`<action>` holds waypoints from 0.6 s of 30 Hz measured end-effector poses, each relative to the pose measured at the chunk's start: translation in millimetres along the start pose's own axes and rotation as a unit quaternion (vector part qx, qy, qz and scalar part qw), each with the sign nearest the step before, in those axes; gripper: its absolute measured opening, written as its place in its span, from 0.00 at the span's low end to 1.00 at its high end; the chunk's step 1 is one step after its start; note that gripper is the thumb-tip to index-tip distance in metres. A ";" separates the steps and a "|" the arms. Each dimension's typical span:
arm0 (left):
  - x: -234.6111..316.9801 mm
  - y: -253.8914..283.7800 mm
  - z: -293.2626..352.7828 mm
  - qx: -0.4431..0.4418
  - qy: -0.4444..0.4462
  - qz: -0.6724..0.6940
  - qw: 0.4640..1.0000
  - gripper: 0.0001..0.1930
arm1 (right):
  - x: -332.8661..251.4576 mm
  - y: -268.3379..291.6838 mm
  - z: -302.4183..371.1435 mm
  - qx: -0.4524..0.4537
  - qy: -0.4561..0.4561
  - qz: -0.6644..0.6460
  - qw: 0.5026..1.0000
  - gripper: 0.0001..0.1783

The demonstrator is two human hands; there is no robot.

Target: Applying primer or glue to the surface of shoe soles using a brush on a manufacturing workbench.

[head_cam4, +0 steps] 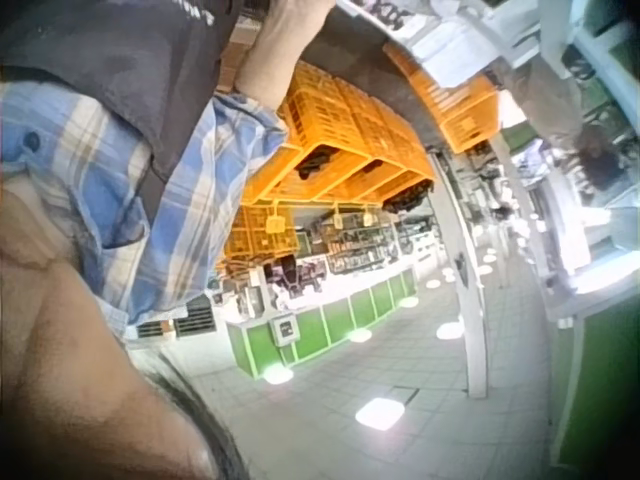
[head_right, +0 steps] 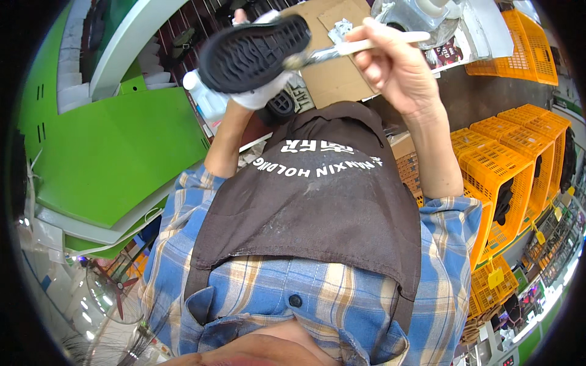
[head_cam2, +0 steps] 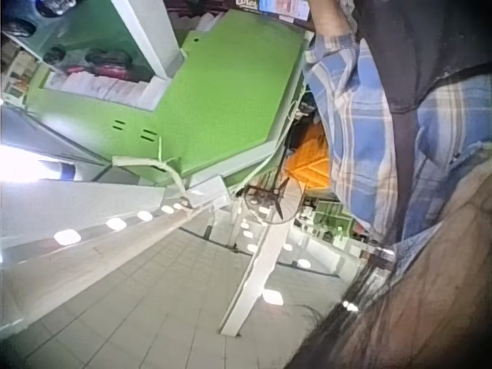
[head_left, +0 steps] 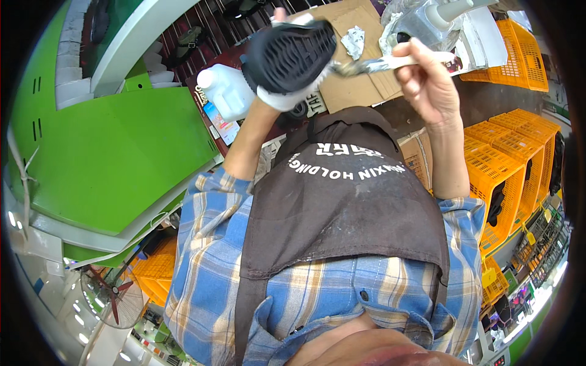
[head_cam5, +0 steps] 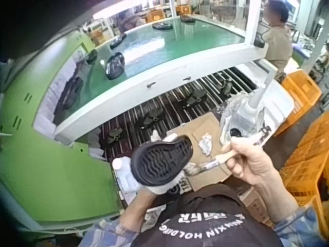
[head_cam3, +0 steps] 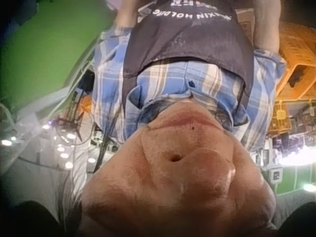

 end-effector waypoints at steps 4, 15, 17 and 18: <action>-11.8 -18.1 37.6 0.088 0.374 0.450 0.806 0.26 | -39.4 0.5 16.4 0.033 0.126 0.189 0.973 0.15; 31.2 -30.7 42.2 0.215 0.468 0.824 0.236 0.27 | -42.8 -49.3 18.4 -0.058 0.225 0.580 0.781 0.09; 33.4 -29.7 39.5 0.201 0.446 0.839 0.238 0.27 | -47.8 -37.5 19.5 0.021 0.248 0.599 0.761 0.08; 33.5 -28.4 38.2 0.189 0.424 0.848 0.255 0.27 | -45.7 -36.4 20.5 0.020 0.248 0.598 0.762 0.08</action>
Point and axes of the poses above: each hand's wrist, its own z-axis away from the middle knuckle, its own y-axis out of the back of the hand, x = y × z, the point moved 8 cm from there along -z, towards the middle knuckle, and after that the axes turned 13 degrees about -y, right-handed, at the moved point
